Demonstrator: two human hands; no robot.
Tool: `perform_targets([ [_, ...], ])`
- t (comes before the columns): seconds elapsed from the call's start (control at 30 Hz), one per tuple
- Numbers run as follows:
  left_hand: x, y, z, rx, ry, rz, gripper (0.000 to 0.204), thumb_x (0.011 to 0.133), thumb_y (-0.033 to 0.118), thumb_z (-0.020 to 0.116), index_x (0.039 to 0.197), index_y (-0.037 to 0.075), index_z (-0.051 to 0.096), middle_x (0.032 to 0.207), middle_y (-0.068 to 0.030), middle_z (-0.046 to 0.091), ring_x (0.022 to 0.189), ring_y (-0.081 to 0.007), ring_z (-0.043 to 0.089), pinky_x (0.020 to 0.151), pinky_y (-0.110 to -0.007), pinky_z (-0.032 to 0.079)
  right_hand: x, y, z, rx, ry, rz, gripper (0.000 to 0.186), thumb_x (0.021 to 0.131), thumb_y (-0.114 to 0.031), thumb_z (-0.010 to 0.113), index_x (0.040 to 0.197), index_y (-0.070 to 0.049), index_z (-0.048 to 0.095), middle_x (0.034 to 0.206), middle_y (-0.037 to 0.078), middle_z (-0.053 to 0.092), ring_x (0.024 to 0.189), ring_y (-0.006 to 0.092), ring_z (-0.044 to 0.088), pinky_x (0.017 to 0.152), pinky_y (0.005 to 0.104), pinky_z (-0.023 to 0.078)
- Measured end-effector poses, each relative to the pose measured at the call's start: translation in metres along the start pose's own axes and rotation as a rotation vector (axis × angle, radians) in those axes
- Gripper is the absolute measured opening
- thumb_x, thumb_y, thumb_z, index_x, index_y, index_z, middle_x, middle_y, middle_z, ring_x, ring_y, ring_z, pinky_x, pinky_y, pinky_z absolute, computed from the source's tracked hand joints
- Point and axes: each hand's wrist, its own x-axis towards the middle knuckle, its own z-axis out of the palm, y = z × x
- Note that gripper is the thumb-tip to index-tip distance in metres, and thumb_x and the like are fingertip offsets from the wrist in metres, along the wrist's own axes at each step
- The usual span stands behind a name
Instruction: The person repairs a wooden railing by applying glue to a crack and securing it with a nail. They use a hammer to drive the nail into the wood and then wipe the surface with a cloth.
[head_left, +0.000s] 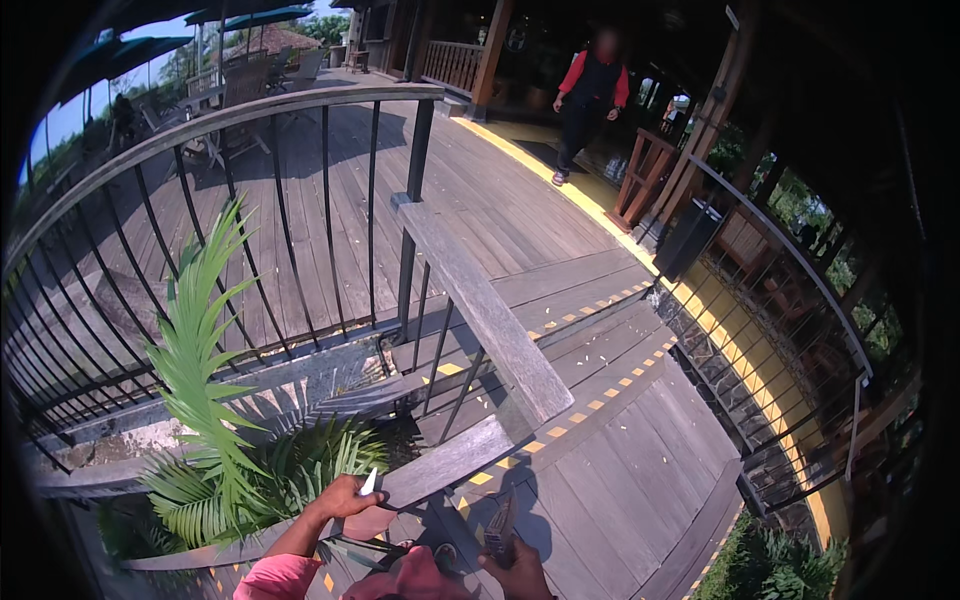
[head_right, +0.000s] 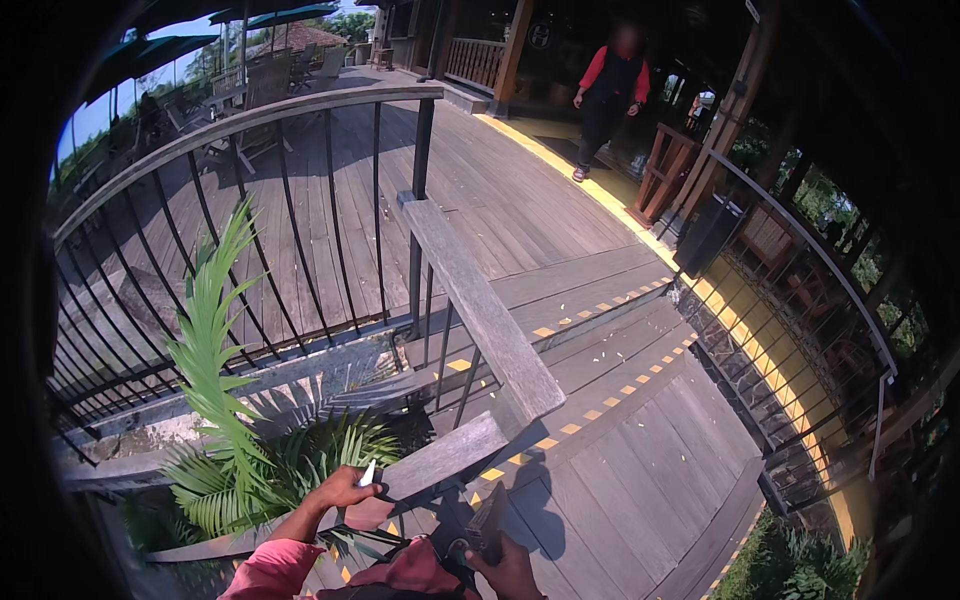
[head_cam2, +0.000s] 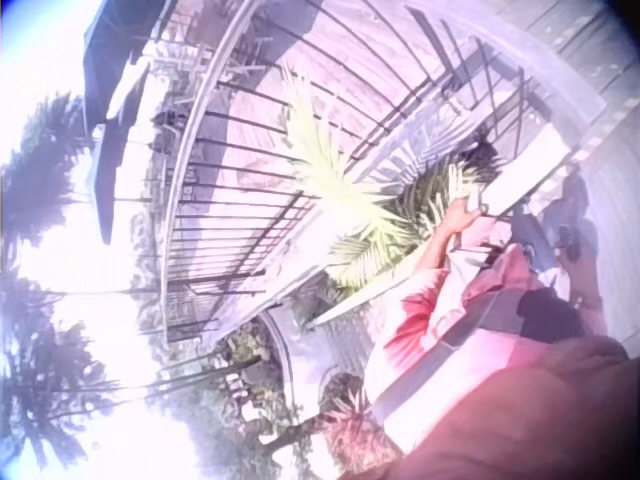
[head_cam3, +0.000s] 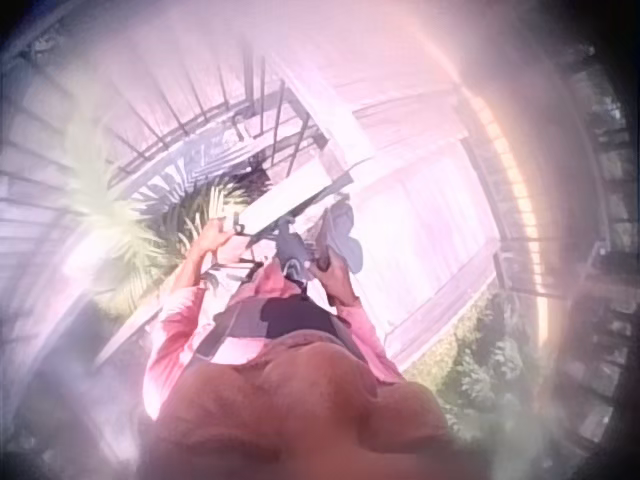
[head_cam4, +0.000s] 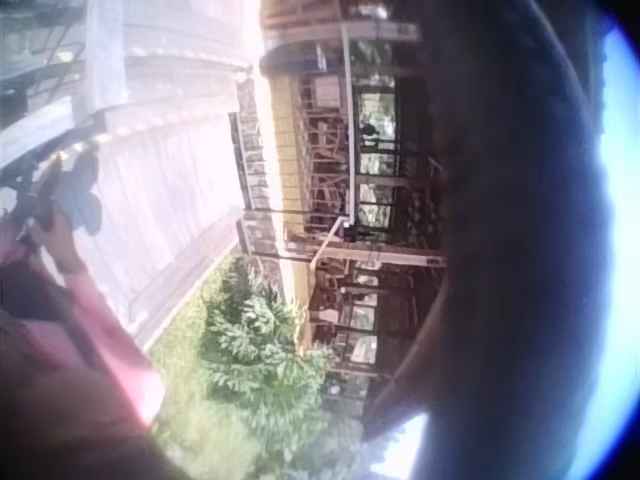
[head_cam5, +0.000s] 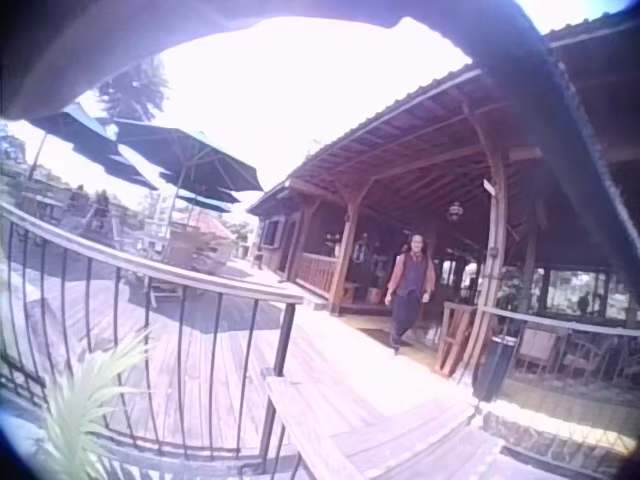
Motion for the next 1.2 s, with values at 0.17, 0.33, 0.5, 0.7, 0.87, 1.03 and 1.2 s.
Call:
perform_targets([
  [0.17,-0.028,0.002,-0.006,-0.237,0.125,0.058,0.051,0.089,0.049,0.074,0.100,0.000,0.075,0.081,-0.0182,0.072,0.074,-0.0304,0.070,0.074,-0.042,0.054,0.048,-0.036,-0.003,0.299,-0.312,0.324,0.047,0.083,-0.035,0.092,0.100,0.001,0.066,0.077,0.004,0.063,0.073,0.0097,0.055,0.065,0.0319,0.048],
  [0.33,-0.019,0.003,-0.025,-0.307,0.082,0.070,0.047,0.090,0.044,0.075,0.087,-0.003,0.071,0.072,-0.0221,0.065,0.065,-0.0331,0.063,0.066,-0.047,0.048,0.137,-0.078,0.004,0.465,-0.607,0.341,0.040,0.095,-0.022,0.073,0.122,0.003,0.056,0.082,0.002,0.059,0.068,0.0079,0.054,0.063,0.0257,0.046],
  [0.5,-0.016,-0.039,-0.004,-0.358,0.004,0.198,0.043,0.090,0.039,0.073,0.105,-0.001,0.073,0.072,-0.0218,0.067,0.066,-0.0333,0.065,0.067,-0.045,0.050,0.193,-0.132,0.027,0.288,-0.599,0.251,0.054,0.089,-0.028,0.067,0.129,0.005,0.052,0.079,0.004,0.054,0.061,0.0091,0.049,0.056,0.0252,0.039],
  [0.7,-0.023,-0.049,-0.011,-0.576,-0.095,0.129,0.059,0.095,0.037,0.069,0.142,0.001,0.062,0.073,-0.0141,0.070,0.071,-0.0261,0.069,0.076,-0.038,0.053,0.269,-0.143,0.094,-0.657,-0.732,-0.339,0.056,0.085,-0.017,0.075,0.135,-0.002,0.054,0.097,0.018,0.068,0.075,0.0322,0.069,0.064,0.0426,0.052],
  [0.87,-0.022,-0.092,-0.005,-0.674,-0.157,-0.007,0.047,0.097,0.040,0.070,0.121,0.000,0.071,0.078,-0.0105,0.073,0.073,-0.0194,0.069,0.070,-0.036,0.053,0.300,-0.131,0.167,-0.855,-1.131,-0.364,0.070,0.081,-0.016,0.079,0.145,-0.007,0.053,0.113,0.024,0.071,0.097,0.0452,0.070,0.081,0.0498,0.055],
  [1.03,-0.049,-0.131,0.005,-0.816,0.089,0.047,0.036,0.100,0.028,0.070,0.126,0.003,0.073,0.115,-0.0124,0.077,0.101,-0.0228,0.072,0.092,-0.040,0.058,0.296,-0.090,0.209,-1.002,-1.398,-0.415,0.075,0.083,-0.020,0.077,0.150,-0.010,0.047,0.110,0.021,0.073,0.093,0.0420,0.072,0.077,0.0524,0.057],
  [1.2,-0.064,-0.130,0.007,-0.940,0.266,0.020,0.038,0.100,0.035,0.068,0.115,0.000,0.071,0.078,-0.0058,0.057,0.074,-0.0145,0.052,0.072,-0.037,0.047,0.297,-0.075,0.231,-1.051,-1.408,-0.468,0.066,0.087,-0.022,0.072,0.148,-0.010,0.049,0.105,0.023,0.074,0.086,0.0411,0.074,0.069,0.0525,0.058],
])
